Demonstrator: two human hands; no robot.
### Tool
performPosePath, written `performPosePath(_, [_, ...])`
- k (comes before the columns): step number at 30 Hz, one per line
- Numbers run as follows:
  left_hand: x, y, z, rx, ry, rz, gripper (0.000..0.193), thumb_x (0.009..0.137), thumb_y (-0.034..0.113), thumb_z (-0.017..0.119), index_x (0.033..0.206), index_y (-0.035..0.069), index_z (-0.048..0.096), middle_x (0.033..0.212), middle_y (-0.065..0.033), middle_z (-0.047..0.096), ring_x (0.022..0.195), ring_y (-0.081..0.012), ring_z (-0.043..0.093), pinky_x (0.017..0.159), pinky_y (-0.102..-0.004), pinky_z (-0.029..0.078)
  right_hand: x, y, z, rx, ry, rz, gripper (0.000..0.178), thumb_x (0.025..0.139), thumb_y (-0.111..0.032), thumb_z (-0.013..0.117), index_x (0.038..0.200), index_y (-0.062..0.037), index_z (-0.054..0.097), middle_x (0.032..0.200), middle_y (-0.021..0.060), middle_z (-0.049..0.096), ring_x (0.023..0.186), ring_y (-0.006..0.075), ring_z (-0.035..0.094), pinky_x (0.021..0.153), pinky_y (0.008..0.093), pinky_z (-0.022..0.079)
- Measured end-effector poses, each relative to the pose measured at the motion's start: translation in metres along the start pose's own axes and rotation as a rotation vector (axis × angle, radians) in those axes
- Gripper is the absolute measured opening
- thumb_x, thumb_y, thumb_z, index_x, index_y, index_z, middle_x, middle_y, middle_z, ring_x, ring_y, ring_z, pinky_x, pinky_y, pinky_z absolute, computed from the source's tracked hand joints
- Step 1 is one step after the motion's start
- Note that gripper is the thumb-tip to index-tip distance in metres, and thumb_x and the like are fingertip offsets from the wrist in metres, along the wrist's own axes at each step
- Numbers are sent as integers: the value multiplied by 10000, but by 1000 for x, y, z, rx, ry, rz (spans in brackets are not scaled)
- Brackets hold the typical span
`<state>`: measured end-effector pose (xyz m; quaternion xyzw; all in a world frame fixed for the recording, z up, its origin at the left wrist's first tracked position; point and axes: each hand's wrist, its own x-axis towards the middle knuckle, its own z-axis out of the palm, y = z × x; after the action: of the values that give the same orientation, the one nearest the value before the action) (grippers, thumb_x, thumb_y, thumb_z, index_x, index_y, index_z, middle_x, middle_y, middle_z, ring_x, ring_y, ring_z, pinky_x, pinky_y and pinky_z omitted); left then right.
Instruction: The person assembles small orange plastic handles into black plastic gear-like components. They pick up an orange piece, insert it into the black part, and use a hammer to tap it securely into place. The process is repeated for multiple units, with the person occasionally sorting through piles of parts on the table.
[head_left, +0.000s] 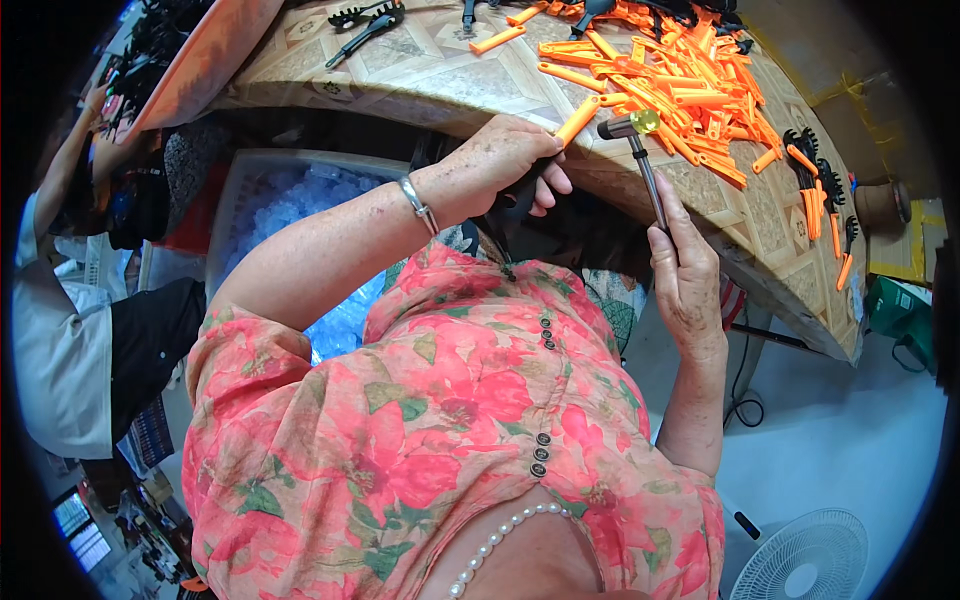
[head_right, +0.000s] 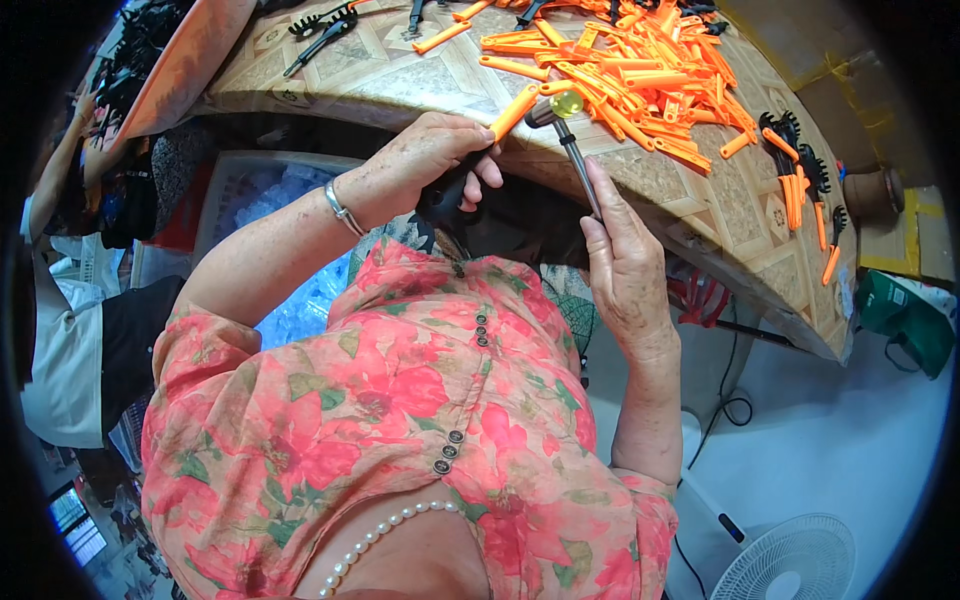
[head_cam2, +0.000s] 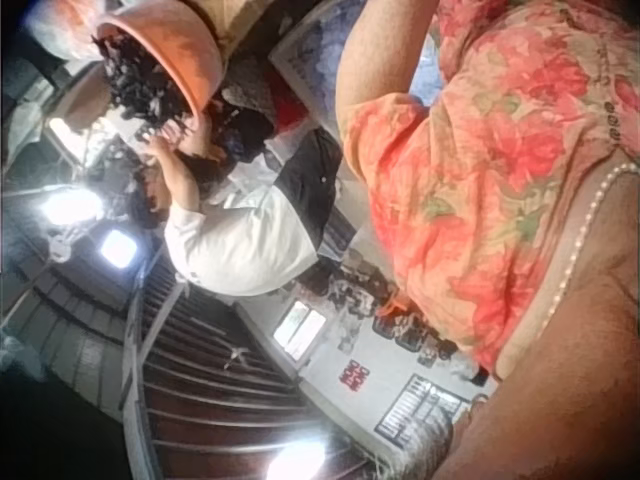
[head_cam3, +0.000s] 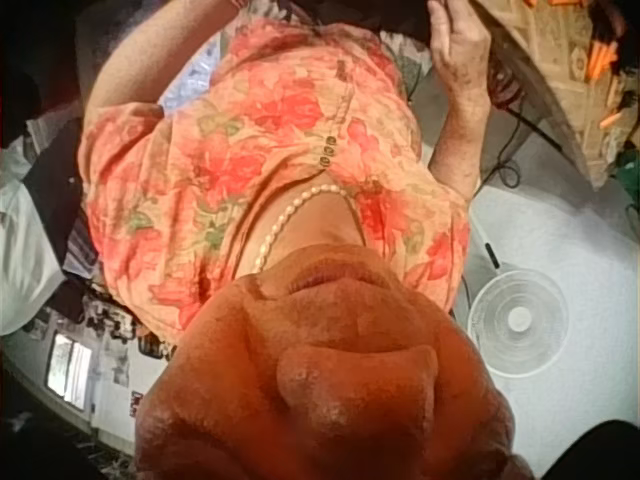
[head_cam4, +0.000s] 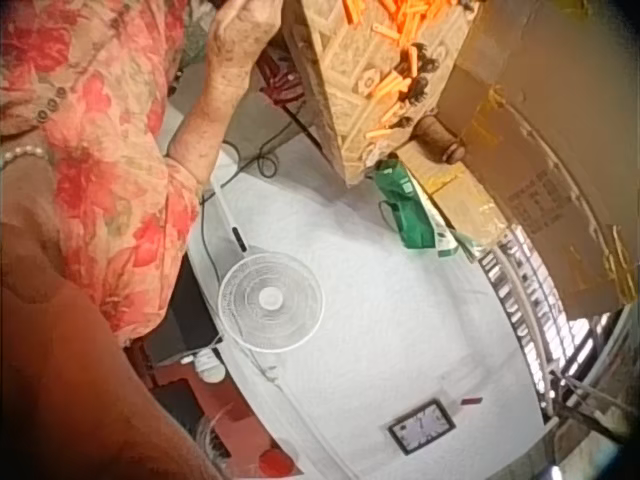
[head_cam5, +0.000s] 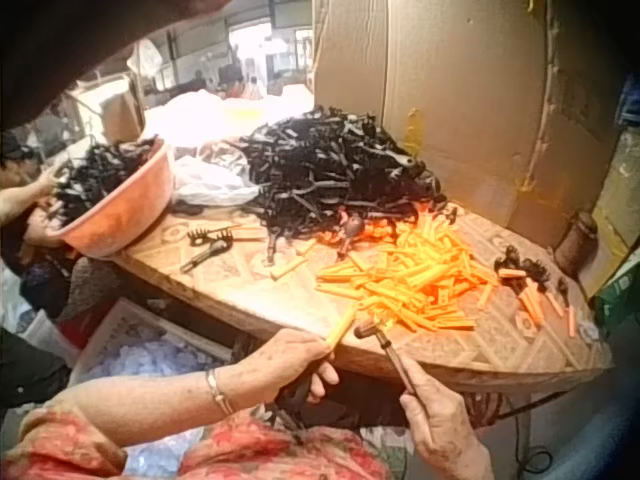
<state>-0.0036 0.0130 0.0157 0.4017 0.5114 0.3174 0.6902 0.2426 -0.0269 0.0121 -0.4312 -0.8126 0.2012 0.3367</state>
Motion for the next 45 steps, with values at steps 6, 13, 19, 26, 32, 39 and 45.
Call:
performPosePath(6, [0, 1, 1, -5, 14, -12, 257, 954, 224, 453, 961, -10, 560, 758, -101, 660, 535, -114, 584, 523, -239, 492, 14, -7, 6, 30, -19, -88, 500, 901, -11, 512, 1384, -116, 429, 1155, 211, 587, 1050, 354, 591, 864, 390, 478])
performPosePath(13, [3, 0, 1, -22, 2, -9, 259, 959, 226, 447, 959, -6, 563, 758, -96, 659, 541, -111, 580, 524, -247, 492, 20, 2, 12, -31, -103, -81, 530, 888, -13, 515, 1392, -140, 413, 1013, 214, 590, 920, 390, 588, 782, 425, 477])
performPosePath(19, [1, 1, 0, 1, 0, -8, 254, 957, 222, 436, 950, 2, 563, 756, -89, 656, 542, -110, 579, 529, -245, 494, 21, -1, 11, -87, -132, -42, 532, 887, -28, 528, 1391, -160, 419, 993, 208, 593, 898, 386, 597, 768, 445, 479])
performPosePath(26, [1, 4, 0, 2, 8, -39, 255, 955, 228, 434, 938, 10, 566, 757, -82, 657, 547, -107, 581, 529, -245, 498, 31, 4, 14, -169, -75, -49, 496, 900, -53, 520, 1380, -142, 431, 1011, 216, 600, 916, 382, 600, 776, 444, 486])
performPosePath(32, [0, 7, 2, 3, 33, -61, 250, 951, 228, 436, 937, 14, 563, 752, -78, 655, 547, -108, 582, 524, -252, 499, 38, 5, 12, -113, -59, -97, 490, 905, -57, 510, 1383, -124, 427, 1030, 248, 595, 962, 394, 588, 824, 457, 466])
performPosePath(39, [-2, 14, 3, 28, 55, -105, 262, 952, 243, 439, 930, 18, 572, 746, -70, 653, 558, -107, 586, 527, -254, 499, 40, 11, 15, -157, -114, -16, 492, 911, -65, 500, 1391, -135, 417, 1000, 246, 598, 930, 406, 592, 813, 469, 468])
performPosePath(45, [1, 10, 0, 59, 34, -89, 279, 952, 256, 441, 910, 20, 582, 736, -64, 652, 562, -109, 589, 530, -258, 496, 39, 10, 20, -177, -37, -36, 487, 915, -75, 495, 1390, -148, 417, 982, 247, 598, 900, 411, 597, 799, 473, 471])
